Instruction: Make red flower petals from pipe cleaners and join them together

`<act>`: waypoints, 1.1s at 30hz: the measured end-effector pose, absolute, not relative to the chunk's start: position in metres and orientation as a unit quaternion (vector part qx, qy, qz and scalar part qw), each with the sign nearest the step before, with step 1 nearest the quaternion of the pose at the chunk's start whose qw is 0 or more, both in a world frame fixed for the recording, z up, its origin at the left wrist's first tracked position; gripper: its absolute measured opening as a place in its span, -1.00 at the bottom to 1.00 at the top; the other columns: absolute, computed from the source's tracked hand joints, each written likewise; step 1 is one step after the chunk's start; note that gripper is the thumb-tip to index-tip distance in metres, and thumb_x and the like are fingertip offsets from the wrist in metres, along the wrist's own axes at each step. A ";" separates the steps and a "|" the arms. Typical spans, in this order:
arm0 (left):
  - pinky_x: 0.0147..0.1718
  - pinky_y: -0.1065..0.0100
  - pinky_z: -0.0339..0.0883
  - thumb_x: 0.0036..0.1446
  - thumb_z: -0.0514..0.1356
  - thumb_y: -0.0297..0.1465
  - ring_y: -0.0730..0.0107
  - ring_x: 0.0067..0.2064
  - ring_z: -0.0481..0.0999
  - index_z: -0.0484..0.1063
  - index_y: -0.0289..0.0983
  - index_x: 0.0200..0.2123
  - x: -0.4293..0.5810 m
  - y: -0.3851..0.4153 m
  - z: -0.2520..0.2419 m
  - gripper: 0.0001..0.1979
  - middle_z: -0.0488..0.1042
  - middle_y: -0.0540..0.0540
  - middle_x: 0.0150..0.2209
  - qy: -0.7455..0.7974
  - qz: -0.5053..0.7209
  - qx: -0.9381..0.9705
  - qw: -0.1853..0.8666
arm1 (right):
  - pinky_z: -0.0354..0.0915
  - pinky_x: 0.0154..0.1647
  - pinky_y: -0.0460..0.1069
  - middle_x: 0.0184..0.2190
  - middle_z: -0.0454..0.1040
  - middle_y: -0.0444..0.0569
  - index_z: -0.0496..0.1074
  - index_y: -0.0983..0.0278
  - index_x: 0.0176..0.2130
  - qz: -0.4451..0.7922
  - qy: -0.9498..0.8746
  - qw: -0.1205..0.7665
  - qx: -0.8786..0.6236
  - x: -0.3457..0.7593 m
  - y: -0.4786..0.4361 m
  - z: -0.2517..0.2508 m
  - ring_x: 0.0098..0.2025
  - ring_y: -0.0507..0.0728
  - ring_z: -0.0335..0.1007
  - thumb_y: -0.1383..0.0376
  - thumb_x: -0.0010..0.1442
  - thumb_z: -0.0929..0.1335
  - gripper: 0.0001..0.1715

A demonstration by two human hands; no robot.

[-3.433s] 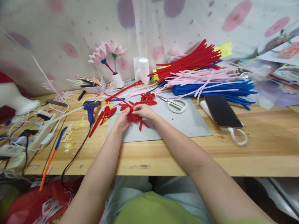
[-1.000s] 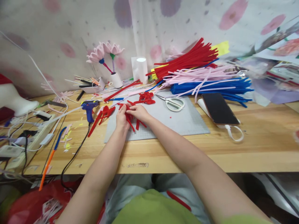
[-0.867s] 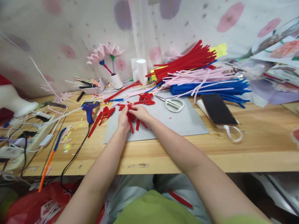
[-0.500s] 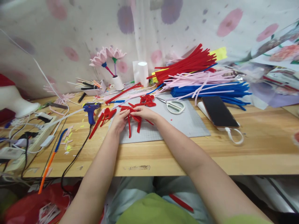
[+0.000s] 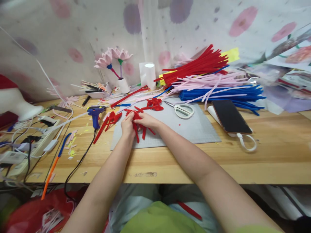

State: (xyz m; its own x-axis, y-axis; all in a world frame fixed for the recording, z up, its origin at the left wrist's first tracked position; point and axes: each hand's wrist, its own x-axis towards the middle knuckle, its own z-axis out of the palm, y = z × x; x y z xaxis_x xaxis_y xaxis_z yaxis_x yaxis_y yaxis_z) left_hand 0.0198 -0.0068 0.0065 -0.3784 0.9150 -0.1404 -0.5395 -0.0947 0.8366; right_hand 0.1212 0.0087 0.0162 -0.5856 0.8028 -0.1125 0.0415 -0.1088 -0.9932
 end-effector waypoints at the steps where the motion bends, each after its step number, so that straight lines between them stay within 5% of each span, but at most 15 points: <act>1: -0.21 0.35 0.32 -0.22 0.30 -0.43 0.43 -0.30 0.49 0.53 -0.32 -0.42 0.022 -0.007 0.007 -0.82 0.53 -0.08 -0.40 0.432 0.716 0.206 0.509 | 0.21 -0.55 -0.12 -0.62 0.36 -0.18 0.34 0.36 -0.36 0.653 -0.598 0.304 -0.351 0.118 0.007 0.016 -0.62 -0.06 0.24 0.33 0.03 0.34 -0.87; 11: -0.50 0.48 0.22 -0.15 0.28 -0.21 0.60 -0.59 0.32 0.45 -0.31 -0.56 0.018 -0.010 0.012 -0.74 0.36 0.05 -0.64 0.423 0.666 0.310 0.530 | 0.11 -0.51 -0.14 -0.64 0.29 -0.19 0.31 0.37 -0.49 0.687 -0.565 0.350 -0.296 0.129 0.017 0.019 -0.58 -0.10 0.16 0.25 0.00 0.36 -0.78; 17: -0.55 0.48 0.16 -0.24 0.33 -0.31 0.66 -0.64 0.22 0.46 -0.35 -0.55 0.009 -0.008 0.014 -0.79 0.37 0.05 -0.64 0.420 0.622 0.335 0.569 | 0.17 -0.60 -0.14 -0.66 0.28 -0.19 0.35 0.38 -0.38 0.764 -0.536 0.236 -0.269 0.142 0.014 0.023 -0.61 -0.06 0.24 0.24 0.01 0.38 -0.76; 21: -0.44 0.46 0.21 -0.28 0.32 -0.39 0.56 -0.52 0.36 0.46 -0.35 -0.57 0.003 -0.005 0.011 -0.85 0.45 0.00 -0.57 0.461 0.639 0.346 0.509 | 0.17 -0.64 -0.15 -0.61 0.37 -0.12 0.35 0.38 -0.36 0.741 -0.562 0.202 -0.308 0.143 0.013 0.027 -0.62 -0.06 0.25 0.26 0.03 0.37 -0.79; 27: -0.40 0.45 0.20 -0.20 0.27 -0.39 0.58 -0.52 0.33 0.36 -0.32 -0.61 0.000 0.000 0.008 -0.85 0.38 0.07 -0.60 0.481 0.714 0.302 0.408 | -0.18 -0.77 -0.21 -0.77 0.01 -0.32 0.30 0.34 -0.44 0.740 -0.554 0.211 -0.319 0.127 0.009 0.031 -0.77 -0.16 -0.19 0.20 0.17 0.27 -0.75; 33: -0.40 0.44 0.22 -0.20 0.27 -0.39 0.57 -0.52 0.33 0.30 -0.30 -0.65 -0.005 0.001 0.011 -0.81 0.33 0.10 -0.63 0.499 0.733 0.253 0.387 | 0.04 -0.75 -0.21 -0.75 0.19 -0.24 0.30 0.36 -0.50 0.706 -0.568 0.231 -0.354 0.112 -0.002 0.033 -0.75 -0.13 0.07 0.21 0.17 0.27 -0.70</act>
